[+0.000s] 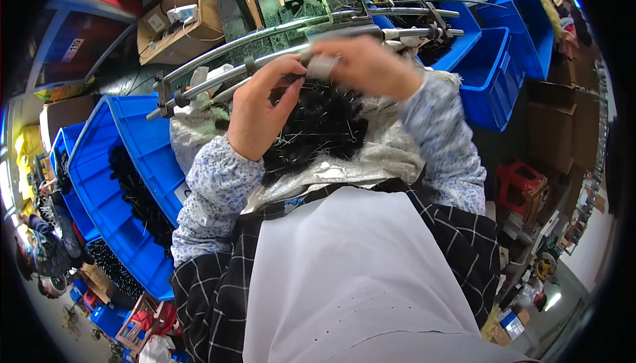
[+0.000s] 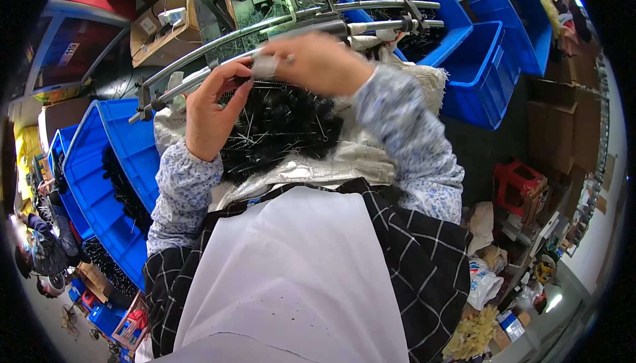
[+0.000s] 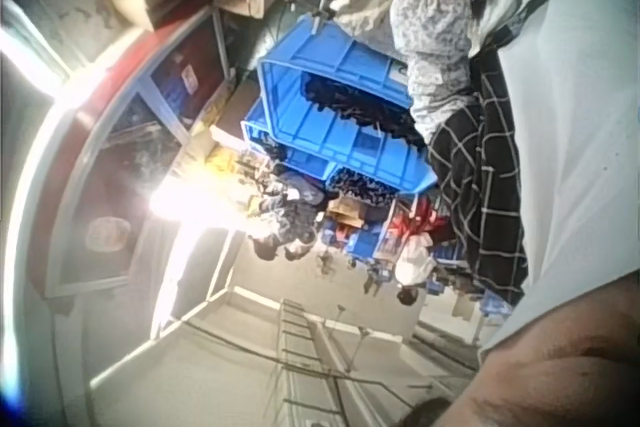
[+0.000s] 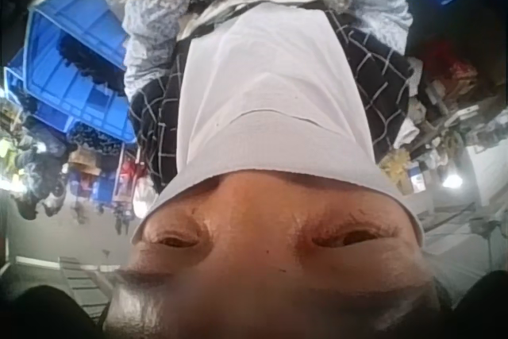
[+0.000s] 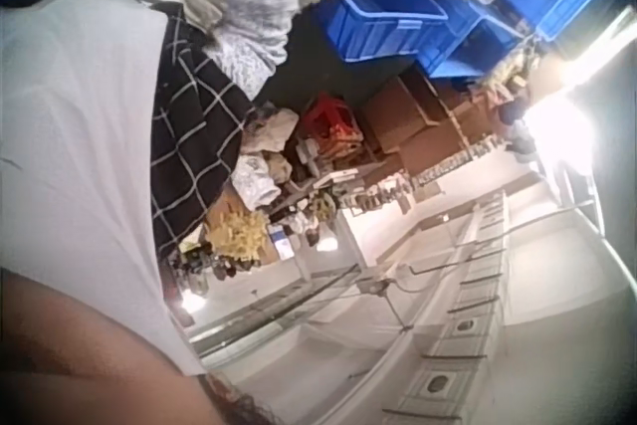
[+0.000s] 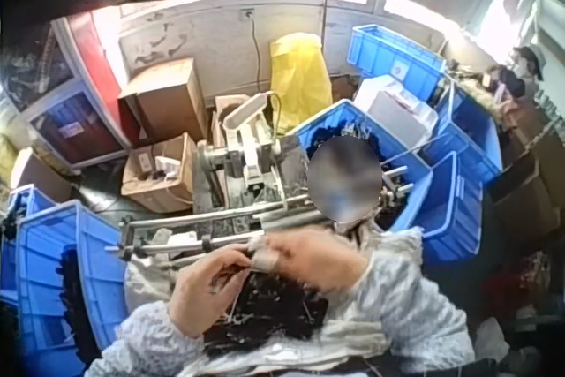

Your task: The person operates a green industrial machine by repeatedly feeding small black objects into a rotating roller mechanism. They use their left hand to pick up the objects from a pile on a white cloth and their right hand to guide them into the machine's intake. The processed objects are collected in a blue bin to the right.

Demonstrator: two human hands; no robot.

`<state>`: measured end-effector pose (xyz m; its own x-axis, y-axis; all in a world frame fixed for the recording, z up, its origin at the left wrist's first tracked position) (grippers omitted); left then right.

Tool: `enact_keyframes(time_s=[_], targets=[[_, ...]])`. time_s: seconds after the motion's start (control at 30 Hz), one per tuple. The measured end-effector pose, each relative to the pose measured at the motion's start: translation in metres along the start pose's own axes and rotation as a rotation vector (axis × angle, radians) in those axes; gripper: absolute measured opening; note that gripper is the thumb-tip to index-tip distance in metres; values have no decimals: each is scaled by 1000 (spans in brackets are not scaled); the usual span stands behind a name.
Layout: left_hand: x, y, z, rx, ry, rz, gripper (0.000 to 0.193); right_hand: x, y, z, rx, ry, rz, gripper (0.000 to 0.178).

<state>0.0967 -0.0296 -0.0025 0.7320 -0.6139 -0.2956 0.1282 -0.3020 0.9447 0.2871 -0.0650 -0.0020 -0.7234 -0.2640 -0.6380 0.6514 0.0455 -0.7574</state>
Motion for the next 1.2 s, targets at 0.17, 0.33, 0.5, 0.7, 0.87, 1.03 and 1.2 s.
enact_keyframes(time_s=[0.17,0.33,0.5,0.7,0.87,1.03,1.2], targets=[[-14,-2,16,-32,73,-117,40,18,18,-20,-133,387,93,20],[-1,-5,59,52,-685,-388,50,-26,106,-69,138,724,867,21],[11,-34,81,5,-698,-453,27,-25,118,-86,99,693,825,24],[-5,-15,70,-25,-572,-314,23,-24,124,-91,62,672,748,26],[-25,16,49,-118,-449,-192,28,-27,132,-99,29,642,871,26],[-40,17,45,-17,-268,-199,30,-30,118,-83,260,702,927,33],[-46,17,42,-14,-222,-193,32,-23,135,-82,128,763,776,31]])
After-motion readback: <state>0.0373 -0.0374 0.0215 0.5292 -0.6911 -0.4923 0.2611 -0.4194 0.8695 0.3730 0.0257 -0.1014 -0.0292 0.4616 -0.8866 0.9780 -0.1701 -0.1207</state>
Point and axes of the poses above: each hand's wrist, its own z-axis away from the middle knuckle, its own x-axis out of the palm, y = z × x, the point moved 2 cm from there along -z, towards the middle knuckle, and after that the axes turned 1 degree about -y, right-handed, at the moved point
